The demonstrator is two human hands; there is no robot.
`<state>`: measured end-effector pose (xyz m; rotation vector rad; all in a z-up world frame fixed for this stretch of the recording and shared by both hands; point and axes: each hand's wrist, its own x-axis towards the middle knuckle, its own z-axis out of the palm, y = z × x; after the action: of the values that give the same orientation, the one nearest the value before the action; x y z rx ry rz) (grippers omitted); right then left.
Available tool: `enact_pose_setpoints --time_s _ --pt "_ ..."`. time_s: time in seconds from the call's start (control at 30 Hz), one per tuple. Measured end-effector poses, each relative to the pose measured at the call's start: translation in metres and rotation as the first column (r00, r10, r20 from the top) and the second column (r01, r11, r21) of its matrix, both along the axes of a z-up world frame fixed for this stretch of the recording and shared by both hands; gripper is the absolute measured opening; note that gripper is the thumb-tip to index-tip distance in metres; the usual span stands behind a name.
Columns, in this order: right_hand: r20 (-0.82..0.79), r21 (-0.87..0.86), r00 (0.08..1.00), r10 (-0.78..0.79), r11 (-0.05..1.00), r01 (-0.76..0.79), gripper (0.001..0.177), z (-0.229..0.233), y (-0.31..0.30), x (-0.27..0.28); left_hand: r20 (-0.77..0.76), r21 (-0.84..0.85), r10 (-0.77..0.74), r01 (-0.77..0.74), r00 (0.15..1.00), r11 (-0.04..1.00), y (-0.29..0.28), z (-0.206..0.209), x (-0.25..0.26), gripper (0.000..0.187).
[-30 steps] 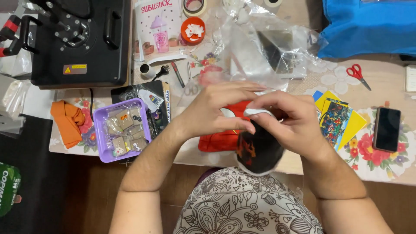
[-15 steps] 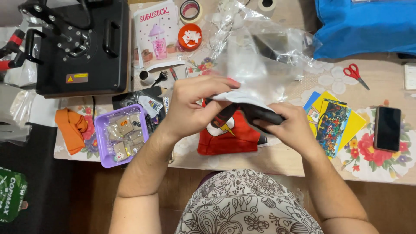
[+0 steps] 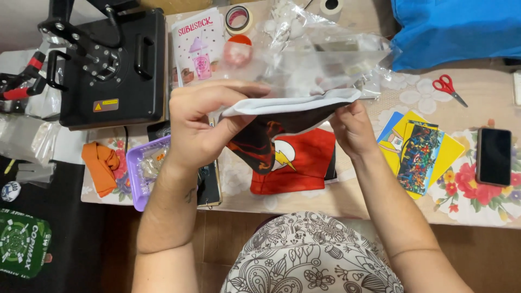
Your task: Packaging printed heat transfer designs and small apparel items into clear plastic sleeves for protection.
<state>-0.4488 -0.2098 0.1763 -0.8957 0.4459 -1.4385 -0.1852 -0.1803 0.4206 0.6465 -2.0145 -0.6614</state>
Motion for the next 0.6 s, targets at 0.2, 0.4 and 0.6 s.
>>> enact_pose_setpoints --time_s 0.2,0.4,0.6 --pt "-0.037 -0.129 0.913 -0.406 0.908 0.399 0.041 0.031 -0.016 0.001 -0.095 -0.014 0.221 -0.223 0.971 0.975 -0.001 -0.025 0.037 0.02" --pt "-0.299 -0.341 0.695 -0.654 0.754 0.562 0.037 0.091 -0.012 -0.008 -0.225 0.12 0.384 -0.366 0.895 0.923 -0.016 -0.058 0.055 0.025" --pt "-0.279 -0.362 0.658 -0.7 0.711 0.603 0.026 0.108 -0.012 -0.006 -0.303 0.197 0.385 -0.338 0.872 0.92 -0.034 -0.079 0.055 0.022"
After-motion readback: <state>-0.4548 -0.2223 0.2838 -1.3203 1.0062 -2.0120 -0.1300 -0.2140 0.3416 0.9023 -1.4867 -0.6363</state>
